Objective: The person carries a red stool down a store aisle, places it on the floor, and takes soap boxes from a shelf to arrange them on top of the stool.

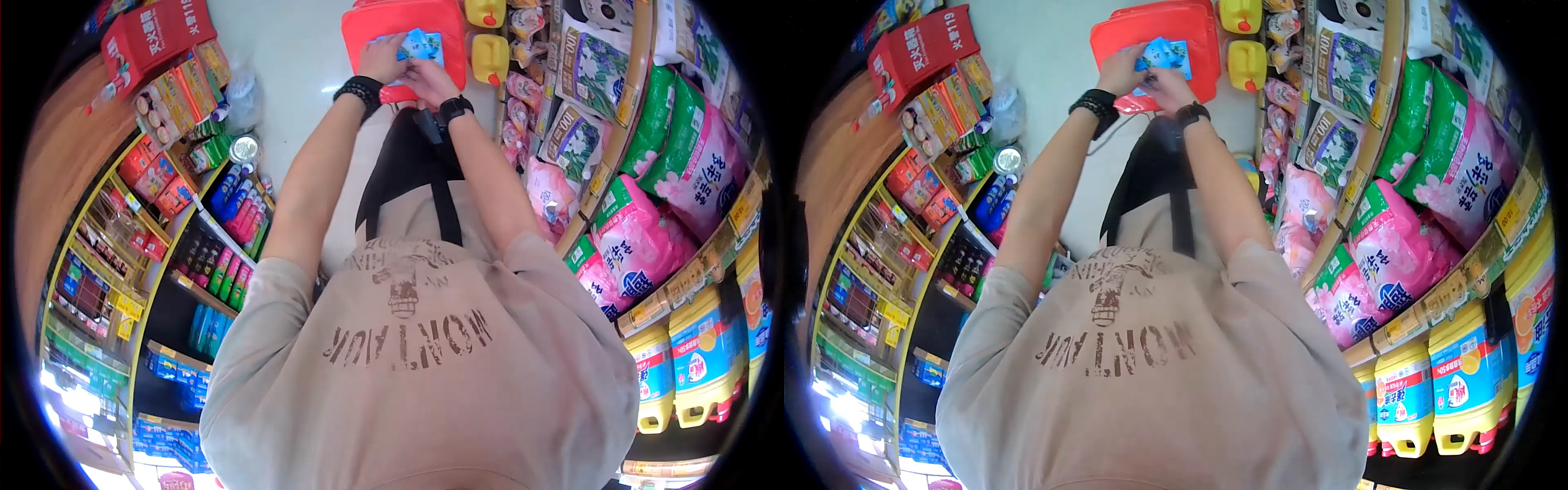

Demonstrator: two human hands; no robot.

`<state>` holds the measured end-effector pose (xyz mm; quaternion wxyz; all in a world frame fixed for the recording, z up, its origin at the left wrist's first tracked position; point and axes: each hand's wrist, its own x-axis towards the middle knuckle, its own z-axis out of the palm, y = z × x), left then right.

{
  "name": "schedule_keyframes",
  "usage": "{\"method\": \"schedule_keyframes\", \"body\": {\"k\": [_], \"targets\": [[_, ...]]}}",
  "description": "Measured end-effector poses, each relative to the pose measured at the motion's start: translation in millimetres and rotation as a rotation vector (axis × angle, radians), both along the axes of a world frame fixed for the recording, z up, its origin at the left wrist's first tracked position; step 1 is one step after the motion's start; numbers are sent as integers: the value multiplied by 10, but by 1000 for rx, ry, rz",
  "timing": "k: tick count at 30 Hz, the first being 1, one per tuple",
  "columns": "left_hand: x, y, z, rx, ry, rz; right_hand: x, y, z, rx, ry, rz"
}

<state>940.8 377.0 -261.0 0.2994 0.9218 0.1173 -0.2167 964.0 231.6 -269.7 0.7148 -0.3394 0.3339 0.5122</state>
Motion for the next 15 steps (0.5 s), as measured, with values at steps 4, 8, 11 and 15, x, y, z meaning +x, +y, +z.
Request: {"method": "schedule_keyframes", "body": {"k": [4,8,11,15], "targets": [[171,141,22,15,-15,-209,13,-13,105,61,177,-96],[345,212,95,-22,141,-168,21,-8,138,46,264,-229],[363,255,11,-77,274,-138,51,-33,165,21,292,-294],[375,308,-132,-116,331,-128,29,-20,116,-8,287,-310]]}}
